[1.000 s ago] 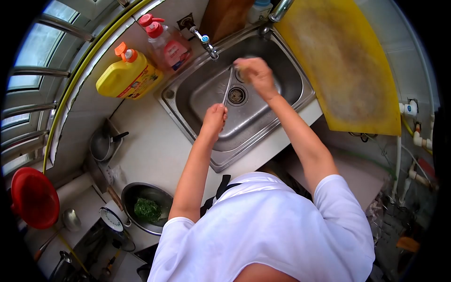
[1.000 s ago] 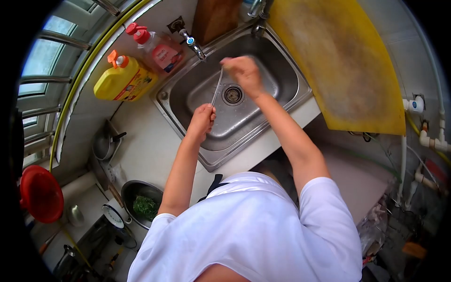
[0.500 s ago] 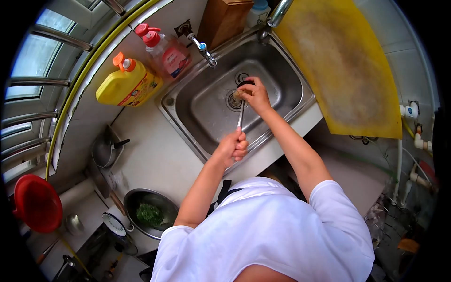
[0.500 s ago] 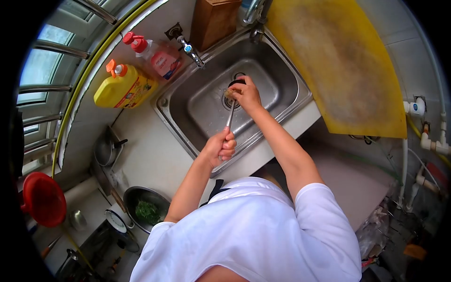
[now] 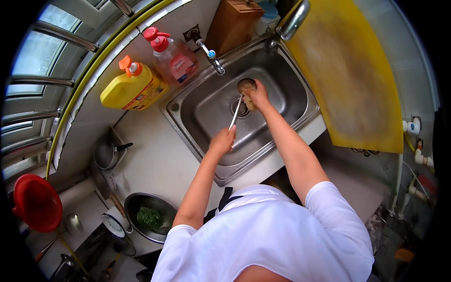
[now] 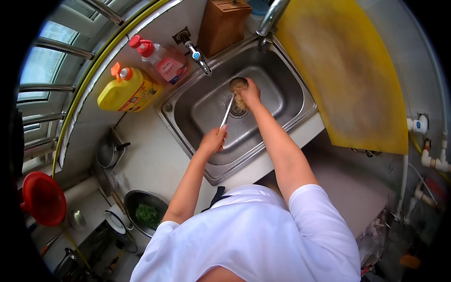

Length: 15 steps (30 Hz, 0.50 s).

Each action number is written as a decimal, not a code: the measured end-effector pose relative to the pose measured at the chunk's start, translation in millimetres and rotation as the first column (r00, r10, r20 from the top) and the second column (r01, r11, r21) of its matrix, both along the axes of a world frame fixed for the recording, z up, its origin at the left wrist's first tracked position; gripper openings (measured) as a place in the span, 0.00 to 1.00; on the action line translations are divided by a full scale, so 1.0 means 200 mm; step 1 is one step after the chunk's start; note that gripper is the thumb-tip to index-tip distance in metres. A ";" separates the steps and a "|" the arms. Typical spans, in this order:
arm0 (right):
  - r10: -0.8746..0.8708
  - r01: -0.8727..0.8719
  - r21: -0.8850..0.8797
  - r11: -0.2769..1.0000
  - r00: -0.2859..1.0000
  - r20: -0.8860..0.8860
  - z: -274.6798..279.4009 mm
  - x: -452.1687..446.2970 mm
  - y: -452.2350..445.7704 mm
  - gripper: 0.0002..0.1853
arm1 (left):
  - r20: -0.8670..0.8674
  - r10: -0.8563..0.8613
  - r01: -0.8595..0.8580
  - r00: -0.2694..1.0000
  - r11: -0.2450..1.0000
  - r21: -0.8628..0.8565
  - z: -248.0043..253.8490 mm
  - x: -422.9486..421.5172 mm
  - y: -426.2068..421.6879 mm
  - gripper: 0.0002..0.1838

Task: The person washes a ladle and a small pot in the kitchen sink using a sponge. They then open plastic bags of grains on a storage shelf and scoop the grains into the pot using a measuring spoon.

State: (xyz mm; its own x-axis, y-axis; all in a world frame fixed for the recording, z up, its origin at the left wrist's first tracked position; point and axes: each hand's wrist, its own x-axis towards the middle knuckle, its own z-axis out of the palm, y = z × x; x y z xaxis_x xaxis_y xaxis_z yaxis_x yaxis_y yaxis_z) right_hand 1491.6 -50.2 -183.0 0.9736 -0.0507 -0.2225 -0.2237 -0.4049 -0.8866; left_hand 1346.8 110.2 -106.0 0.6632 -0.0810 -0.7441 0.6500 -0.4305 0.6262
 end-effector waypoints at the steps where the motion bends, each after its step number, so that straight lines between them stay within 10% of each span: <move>1: -0.053 0.060 -0.152 0.987 0.997 0.049 0.02 0.00 0.01 0.20 | 0.305 -0.084 -0.020 0.949 0.946 0.323 0.04 0.03 0.01 0.19; 2: -0.049 0.056 -0.152 0.987 0.998 0.048 0.05 0.00 0.03 0.20 | 0.533 -0.256 -0.138 0.806 0.795 0.591 0.09 0.07 0.02 0.18; 4: 0.006 0.024 -0.284 0.959 0.995 0.103 0.07 0.02 0.06 0.18 | 0.839 0.045 -0.445 0.543 0.863 0.241 0.27 0.21 0.03 0.15; 9: 0.150 -0.135 -0.386 0.912 0.989 0.009 0.14 0.05 0.19 0.16 | 0.907 -0.404 -0.305 0.120 0.854 0.421 0.42 0.54 0.09 0.16; 15: 0.219 -0.209 -0.333 0.919 0.976 -0.008 0.05 0.10 0.29 0.15 | 0.900 -0.379 -0.350 0.214 0.831 0.433 0.42 0.58 0.04 0.12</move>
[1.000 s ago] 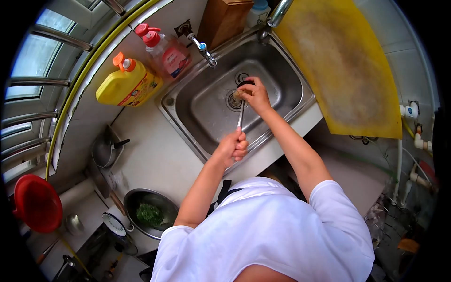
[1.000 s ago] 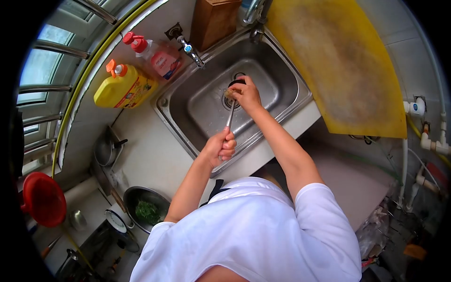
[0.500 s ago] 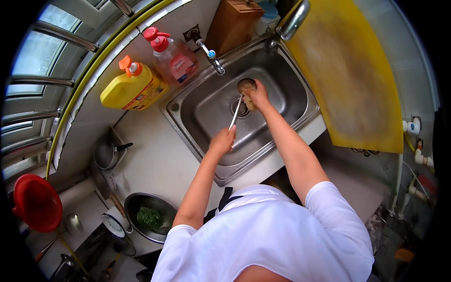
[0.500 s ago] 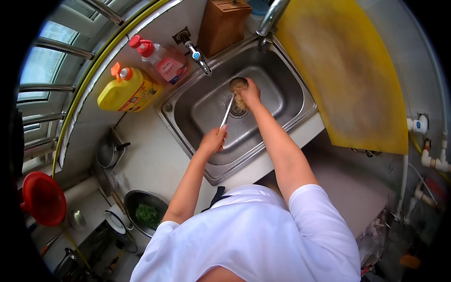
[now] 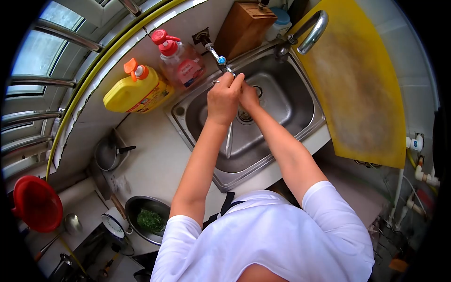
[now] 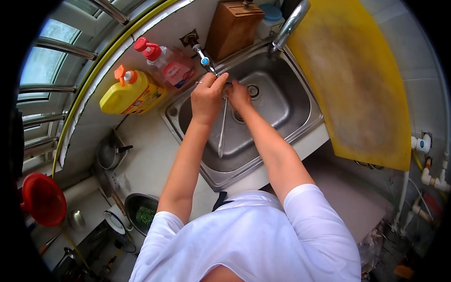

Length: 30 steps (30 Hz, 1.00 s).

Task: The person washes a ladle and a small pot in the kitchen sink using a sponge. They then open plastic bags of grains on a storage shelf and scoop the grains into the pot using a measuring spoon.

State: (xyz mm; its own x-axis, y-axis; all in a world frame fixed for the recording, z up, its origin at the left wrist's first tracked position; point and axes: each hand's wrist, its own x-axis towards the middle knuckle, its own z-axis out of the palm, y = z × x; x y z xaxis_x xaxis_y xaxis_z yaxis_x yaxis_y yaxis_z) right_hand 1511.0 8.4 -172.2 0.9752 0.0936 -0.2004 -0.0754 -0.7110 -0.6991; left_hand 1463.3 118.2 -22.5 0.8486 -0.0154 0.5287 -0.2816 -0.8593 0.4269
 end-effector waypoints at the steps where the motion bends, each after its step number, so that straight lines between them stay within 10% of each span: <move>1: 0.002 -0.002 0.002 1.000 1.000 -0.001 -0.01 0.00 0.01 0.15 | -0.013 0.004 -0.005 1.000 1.000 -0.008 -0.01 0.00 -0.01 0.12; 19: 0.047 -0.029 0.177 0.984 0.994 -0.099 0.00 0.00 0.03 0.21 | -0.116 0.061 -0.068 0.991 0.996 -0.054 -0.02 0.07 -0.07 0.03; 22: 0.098 -0.092 0.094 0.991 0.993 -0.059 0.01 0.02 0.04 0.19 | -0.002 -0.018 0.015 1.000 0.931 -0.364 -0.12 0.03 -0.02 0.04; 24: 0.036 -0.031 0.156 0.987 0.999 -0.026 0.00 0.01 0.05 0.17 | -0.309 0.043 -0.274 0.950 0.587 -0.762 -0.31 -0.03 0.02 0.07; 27: 0.028 -0.031 0.150 0.988 0.999 0.020 -0.07 0.02 0.05 0.16 | -0.527 0.057 -0.519 0.848 0.289 -0.804 -0.66 -0.11 0.09 0.08; 30: 0.027 -0.030 0.080 0.996 0.999 0.042 -0.12 0.04 0.06 0.14 | -0.536 0.212 -0.544 0.817 0.591 -0.596 -0.97 -0.12 0.07 0.10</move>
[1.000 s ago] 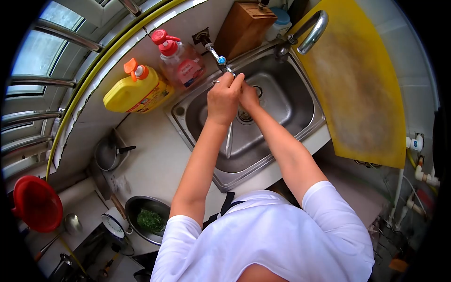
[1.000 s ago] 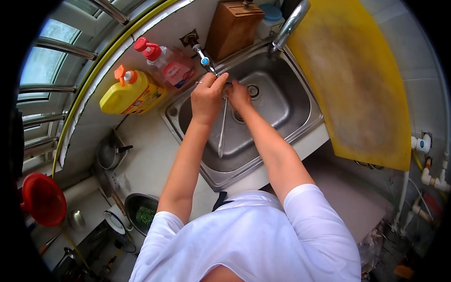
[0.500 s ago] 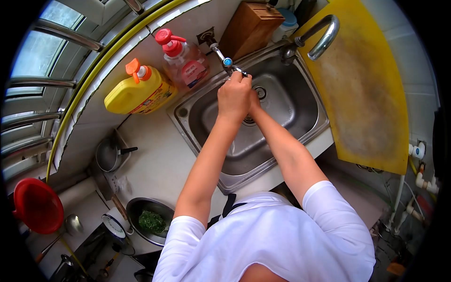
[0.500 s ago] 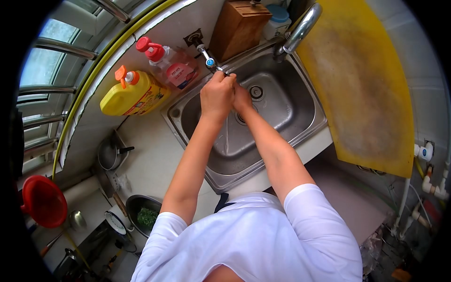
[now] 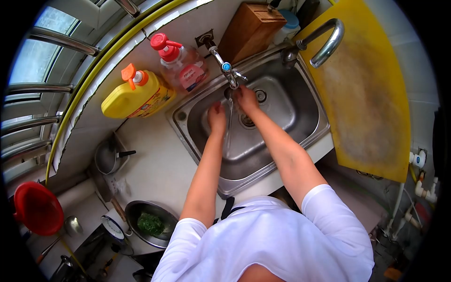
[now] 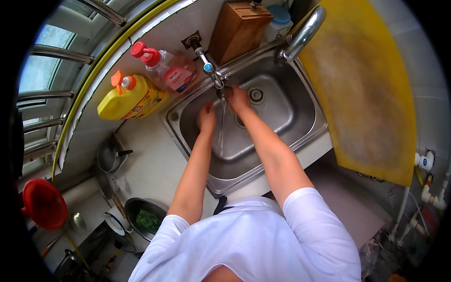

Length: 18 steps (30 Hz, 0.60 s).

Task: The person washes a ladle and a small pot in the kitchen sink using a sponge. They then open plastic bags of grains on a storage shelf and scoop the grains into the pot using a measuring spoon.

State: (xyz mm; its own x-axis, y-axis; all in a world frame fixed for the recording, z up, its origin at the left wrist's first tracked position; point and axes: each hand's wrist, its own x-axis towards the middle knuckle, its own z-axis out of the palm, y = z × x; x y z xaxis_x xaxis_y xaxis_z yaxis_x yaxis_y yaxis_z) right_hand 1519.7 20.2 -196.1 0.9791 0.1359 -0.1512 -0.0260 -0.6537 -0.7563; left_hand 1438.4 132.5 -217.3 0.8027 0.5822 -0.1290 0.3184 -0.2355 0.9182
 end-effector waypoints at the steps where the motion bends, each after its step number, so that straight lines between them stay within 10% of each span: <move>1: -0.023 0.022 -0.033 0.999 1.000 -0.007 -0.02 0.00 0.00 0.13 | 0.048 -0.032 0.034 0.998 0.999 -0.038 -0.02 0.02 -0.03 0.10; 11: -0.163 0.164 -0.051 0.985 0.986 0.035 0.14 0.00 -0.05 0.14 | -0.243 -0.258 0.303 0.935 0.937 0.172 0.12 0.17 -0.19 0.17; 17: -0.272 0.269 0.037 0.962 0.954 0.124 -0.03 0.00 -0.15 0.15 | -0.347 -0.377 0.406 0.859 0.914 0.015 0.12 0.02 -0.24 0.17; 18: -0.288 0.288 0.018 0.958 0.952 0.103 -0.01 0.00 -0.16 0.15 | -0.284 -0.387 0.318 0.877 0.912 -0.259 0.12 0.00 -0.24 0.15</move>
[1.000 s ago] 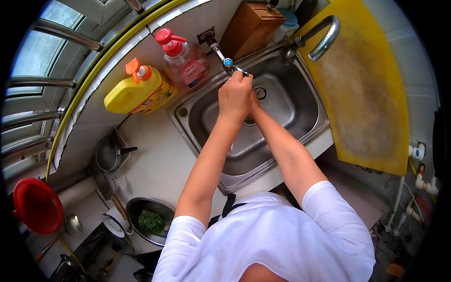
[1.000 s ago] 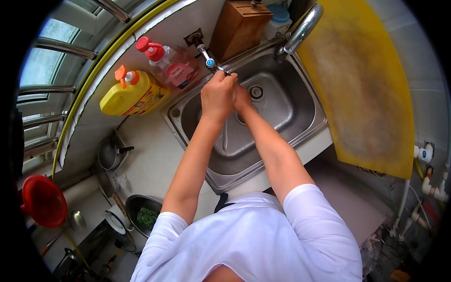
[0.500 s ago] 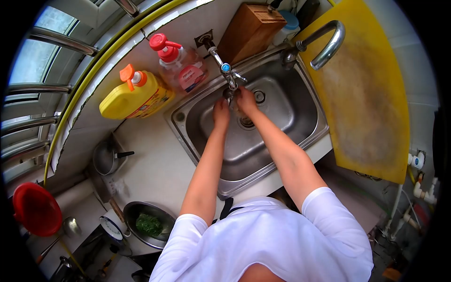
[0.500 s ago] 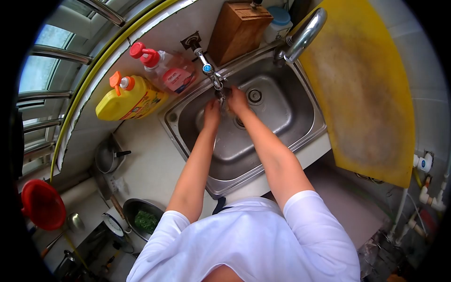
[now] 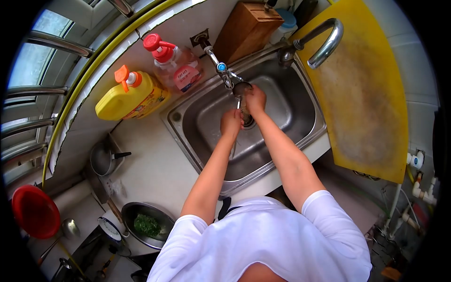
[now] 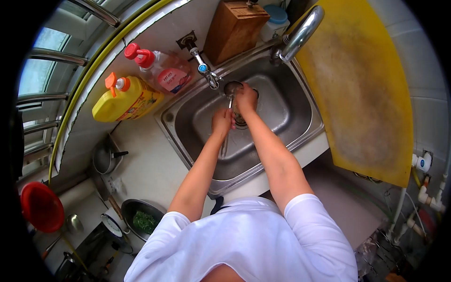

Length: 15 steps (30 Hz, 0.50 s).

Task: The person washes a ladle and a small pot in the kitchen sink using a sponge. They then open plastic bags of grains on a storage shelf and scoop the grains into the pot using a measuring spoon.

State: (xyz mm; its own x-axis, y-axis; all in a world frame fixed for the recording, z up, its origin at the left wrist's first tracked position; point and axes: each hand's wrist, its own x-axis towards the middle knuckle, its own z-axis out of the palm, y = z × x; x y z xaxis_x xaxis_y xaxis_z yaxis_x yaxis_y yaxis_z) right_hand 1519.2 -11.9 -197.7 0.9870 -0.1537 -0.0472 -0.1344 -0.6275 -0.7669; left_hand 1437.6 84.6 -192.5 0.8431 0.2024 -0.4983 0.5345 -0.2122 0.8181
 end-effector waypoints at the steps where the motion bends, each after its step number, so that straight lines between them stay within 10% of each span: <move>1: -0.019 0.019 -0.012 1.000 0.999 -0.028 0.02 0.00 0.00 0.15 | -0.064 0.080 -0.094 0.995 0.958 -0.271 0.00 -0.01 0.01 0.12; 7: 0.045 -0.046 -0.017 0.999 0.997 -0.065 0.11 -0.03 0.01 0.15 | 0.116 0.463 -0.416 0.879 0.863 -0.287 0.02 0.18 0.01 0.09; 13: 0.039 -0.049 -0.122 0.991 0.996 -0.082 0.15 -0.03 0.04 0.17 | -0.013 0.052 -0.052 0.999 0.999 0.017 0.03 0.18 0.04 0.14; 15: 0.027 -0.036 -0.110 0.993 0.997 -0.074 0.13 0.02 0.02 0.18 | -0.068 0.079 -0.090 0.995 0.980 -0.177 0.08 0.09 0.02 0.14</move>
State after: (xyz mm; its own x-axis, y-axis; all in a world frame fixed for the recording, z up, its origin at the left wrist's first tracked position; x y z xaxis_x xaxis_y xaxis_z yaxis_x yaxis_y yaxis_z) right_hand 1522.9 -8.7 -171.7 0.9860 -0.1309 -0.1034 -0.1661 -0.7129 -0.6814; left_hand 1455.1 88.4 -177.0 0.7938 0.1745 -0.5826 0.5940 -0.0170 0.8043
